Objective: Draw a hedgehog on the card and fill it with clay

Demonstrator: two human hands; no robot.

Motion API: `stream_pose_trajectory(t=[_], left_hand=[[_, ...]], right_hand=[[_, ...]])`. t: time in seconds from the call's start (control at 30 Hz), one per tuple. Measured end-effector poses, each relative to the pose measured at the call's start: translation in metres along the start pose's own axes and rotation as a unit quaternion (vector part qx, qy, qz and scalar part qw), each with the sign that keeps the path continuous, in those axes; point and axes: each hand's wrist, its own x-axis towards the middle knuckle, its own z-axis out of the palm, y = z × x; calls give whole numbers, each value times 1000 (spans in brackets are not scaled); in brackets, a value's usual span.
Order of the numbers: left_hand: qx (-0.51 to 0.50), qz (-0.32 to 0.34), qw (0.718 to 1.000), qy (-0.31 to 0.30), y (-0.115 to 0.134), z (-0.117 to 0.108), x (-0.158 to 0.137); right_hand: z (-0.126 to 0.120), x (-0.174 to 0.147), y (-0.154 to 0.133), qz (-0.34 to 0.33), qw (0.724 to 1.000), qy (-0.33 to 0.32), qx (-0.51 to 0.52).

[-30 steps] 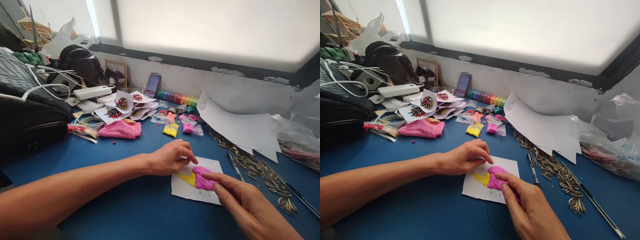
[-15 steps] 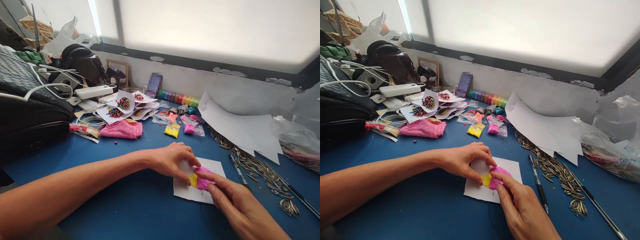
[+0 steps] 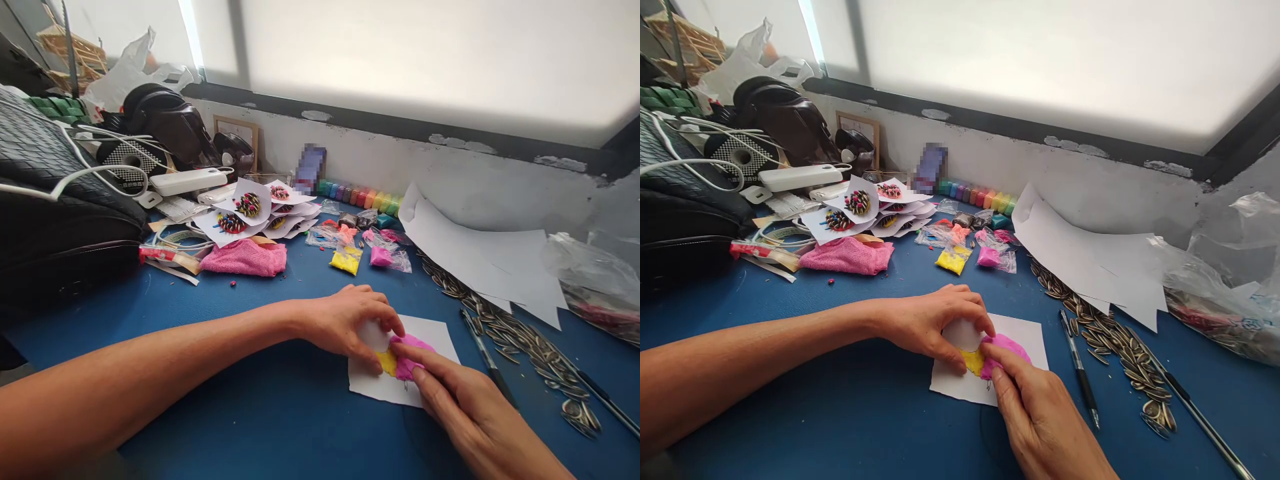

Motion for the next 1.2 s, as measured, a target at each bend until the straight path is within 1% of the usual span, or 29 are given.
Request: stream_pose_trajectory(t=[0.07,0.17,0.23,0.37,0.43,0.63,0.7,0.8,0.83,0.9,1.0,1.2], left_hand=[[-7,-2,1000,2,0,0,0],[-12,-8,1000,-6,1,-1,-1],[-11,-10,1000,-9,1,-1,-1],[-10,-12,1000,-12,1,-2,-1],[-13,-10,1000,-14,1,-2,0],[-17,-5,1000,-17,1,-2,-1],[-16,-7,1000,-16,0,-2,-1],[-17,-16,1000,-18,0,-2,-1],[-18,-19,999,-19,1,-3,-1],[-21,-20,999,-21,1,-3,-1],[-18,-18,999,-20,1,-3,0],[-8,-12,1000,-17,1,-2,0]], right_hand=[[0,1,-1,-5,1000,11,0],[1,2,-1,-12,1000,8,5],[1,1,0,-9,1000,6,12],[0,1,-2,-7,999,28,24],[-2,2,-4,-2,999,22,31],[-7,3,-7,26,997,23,64],[-11,3,-4,47,994,23,97],[-17,3,3,89,982,24,167],[-20,4,5,93,980,23,176],[-22,4,6,79,983,32,160],[-19,4,3,52,992,39,110],[-7,4,-1,14,997,1,73]])
